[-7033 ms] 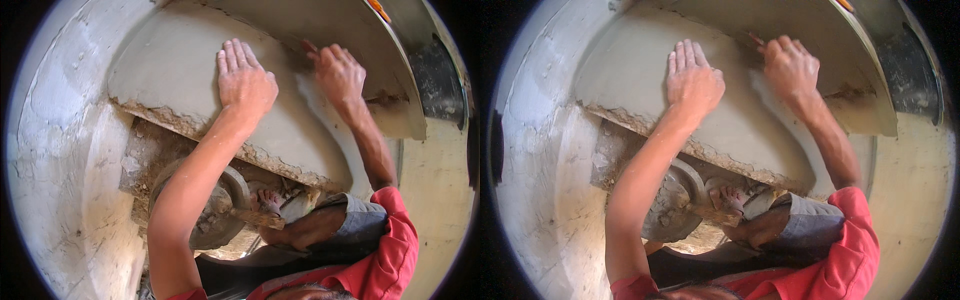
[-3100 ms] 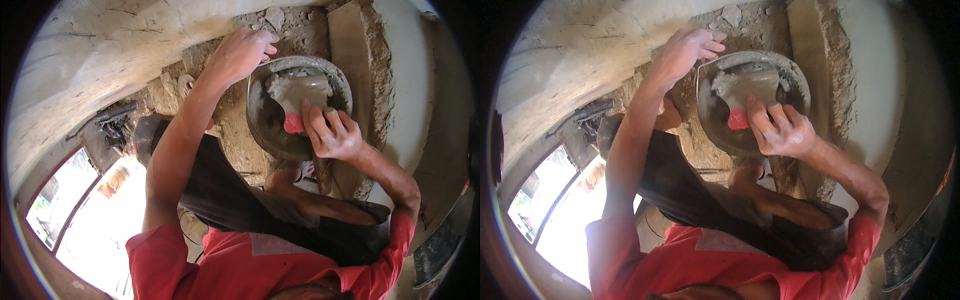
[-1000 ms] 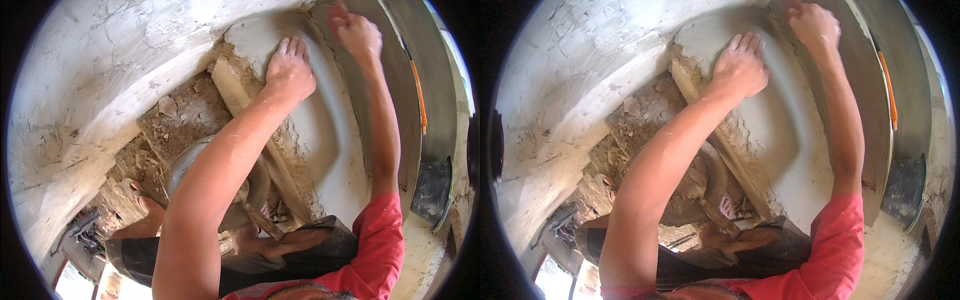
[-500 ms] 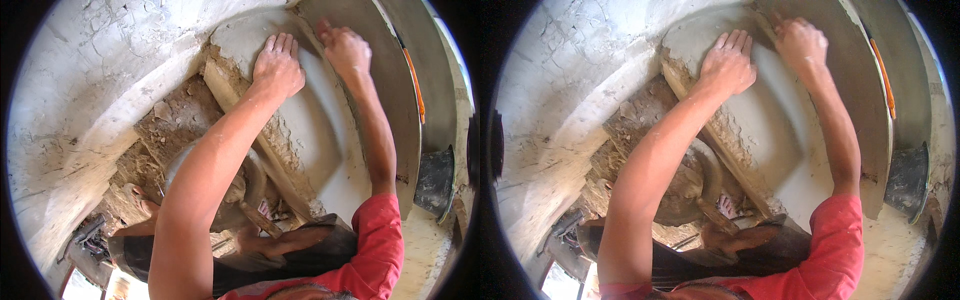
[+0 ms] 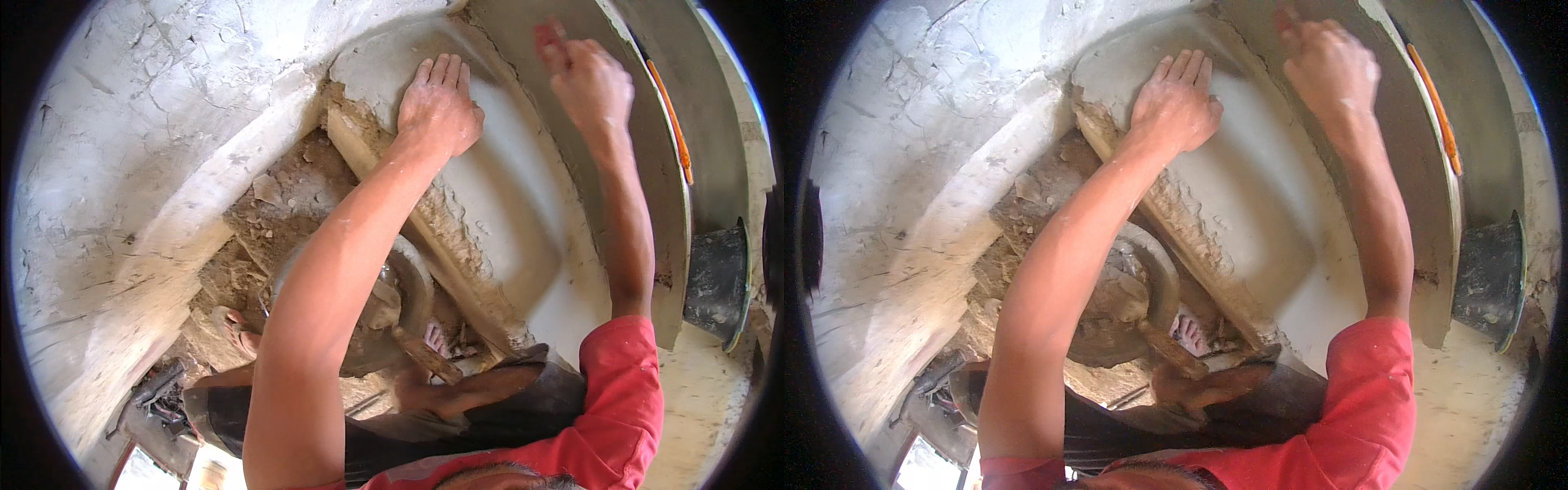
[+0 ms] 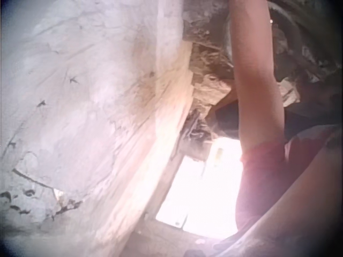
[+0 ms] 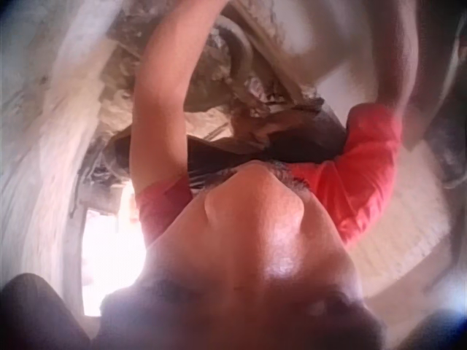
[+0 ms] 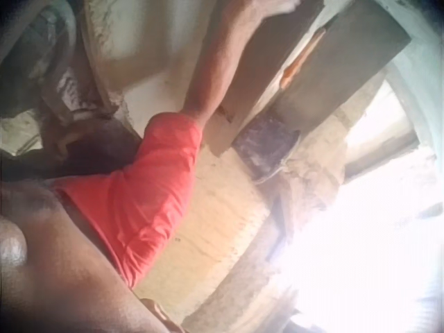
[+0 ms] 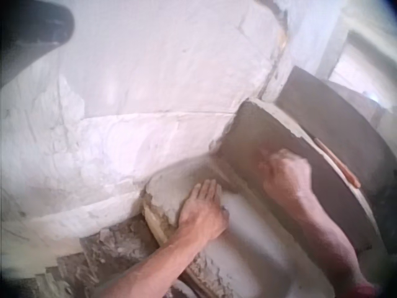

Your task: The person applies and smooths plaster onto a curved staircase using a trowel and a hand float. They repeatedly scoop plaster from a bucket, spread it on the stair treads and risers, and smooth the surface to create an even finish.

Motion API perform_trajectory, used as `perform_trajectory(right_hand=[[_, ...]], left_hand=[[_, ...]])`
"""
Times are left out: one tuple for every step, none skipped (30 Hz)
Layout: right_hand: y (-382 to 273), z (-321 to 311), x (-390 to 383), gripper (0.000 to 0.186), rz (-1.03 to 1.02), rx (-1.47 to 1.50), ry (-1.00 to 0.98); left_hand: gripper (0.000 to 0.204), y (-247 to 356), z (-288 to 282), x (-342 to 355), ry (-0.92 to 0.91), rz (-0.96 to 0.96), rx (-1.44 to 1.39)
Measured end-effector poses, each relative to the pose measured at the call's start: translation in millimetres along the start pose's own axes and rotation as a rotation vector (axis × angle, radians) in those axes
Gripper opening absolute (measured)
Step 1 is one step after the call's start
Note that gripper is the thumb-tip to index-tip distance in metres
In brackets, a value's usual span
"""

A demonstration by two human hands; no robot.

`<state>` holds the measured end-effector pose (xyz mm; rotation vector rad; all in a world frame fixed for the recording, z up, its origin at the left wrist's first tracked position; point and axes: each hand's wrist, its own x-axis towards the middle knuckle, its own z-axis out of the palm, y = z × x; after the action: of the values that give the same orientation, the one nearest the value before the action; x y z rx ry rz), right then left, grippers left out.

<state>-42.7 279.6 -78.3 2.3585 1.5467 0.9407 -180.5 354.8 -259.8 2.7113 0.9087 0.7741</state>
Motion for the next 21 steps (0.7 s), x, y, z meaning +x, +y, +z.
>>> perform_trajectory(right_hand=[[-4, 10, 1, 0.027, -0.005, -0.013, -0.138], [-1, 16, 0, 0.028, 0.027, 0.014, -0.052], [3, 20, -1, 0.029, 0.100, 0.027, -0.070], [12, 19, -4, 0.030, 0.077, 0.016, 0.101], [26, 12, -8, 0.031, 0.152, -0.021, 0.177], [38, 1, -20, 0.026, 0.107, -0.128, 0.288], [45, -9, -33, 0.018, -0.004, -0.151, 0.476], [49, -21, -45, 0.013, -0.108, -0.180, 0.668], [47, -32, -60, 0.013, -0.142, -0.122, 0.693], [40, -42, -78, 0.014, -0.179, -0.044, 0.693], [29, -50, -96, 0.016, -0.191, 0.052, 0.639], [18, -60, -112, 0.022, -0.332, 0.110, 0.642], [7, -70, -130, 0.027, -0.443, 0.178, 0.586], [-8, -71, -142, 0.028, -0.664, 0.227, 0.655], [-22, -71, -154, 0.030, -0.774, 0.235, 0.665], [-32, -71, -162, 0.030, -0.825, 0.304, 0.600], [-41, -70, -169, 0.031, -0.893, 0.374, 0.573], [-49, -66, -171, 0.031, -0.917, 0.413, 0.552], [-57, -61, -172, 0.032, -0.954, 0.452, 0.551], [-65, -58, -174, 0.032, -0.990, 0.490, 0.551], [-72, -55, -175, 0.032, -1.016, 0.508, 0.550]], left_hand=[[0.067, -1, -1, 0, -0.014, 0.002, 0.016], [0.067, -1, -2, -1, -0.053, 0.005, 0.036], [0.067, -1, -2, -1, -0.075, 0.010, 0.047], [0.067, -1, -1, -1, -0.036, 0.014, 0.063], [0.068, -2, -1, 0, -0.066, -0.004, 0.033], [0.069, -2, -2, 1, -0.034, -0.018, 0.007], [0.070, -1, -3, 3, -0.061, -0.026, -0.023], [0.064, -3, -8, 3, -0.051, -0.009, -0.110], [0.060, -6, -16, 1, 0.080, 0.016, -0.240], [0.057, -10, -27, -4, 0.116, 0.017, -0.364], [0.054, -16, -42, -14, 0.077, -0.022, -0.478], [0.048, -22, -59, -29, 0.192, -0.064, -0.497], [0.045, -35, -80, -51, 0.044, -0.170, -0.518], [0.043, -46, -98, -78, 0.110, -0.200, -0.543], [0.041, -58, -122, -107, 0.191, -0.211, -0.569], [0.040, -72, -133, -136, 0.238, -0.240, -0.530], [0.038, -84, -147, -162, 0.221, -0.318, -0.511], [0.038, -93, -161, -192, 0.145, -0.423, -0.402], [0.038, -97, -168, -216, 0.085, -0.596, -0.450], [0.039, -97, -169, -236, 0.078, -0.702, -0.489], [0.039, -98, -169, -251, 0.026, -0.885, -0.536]])
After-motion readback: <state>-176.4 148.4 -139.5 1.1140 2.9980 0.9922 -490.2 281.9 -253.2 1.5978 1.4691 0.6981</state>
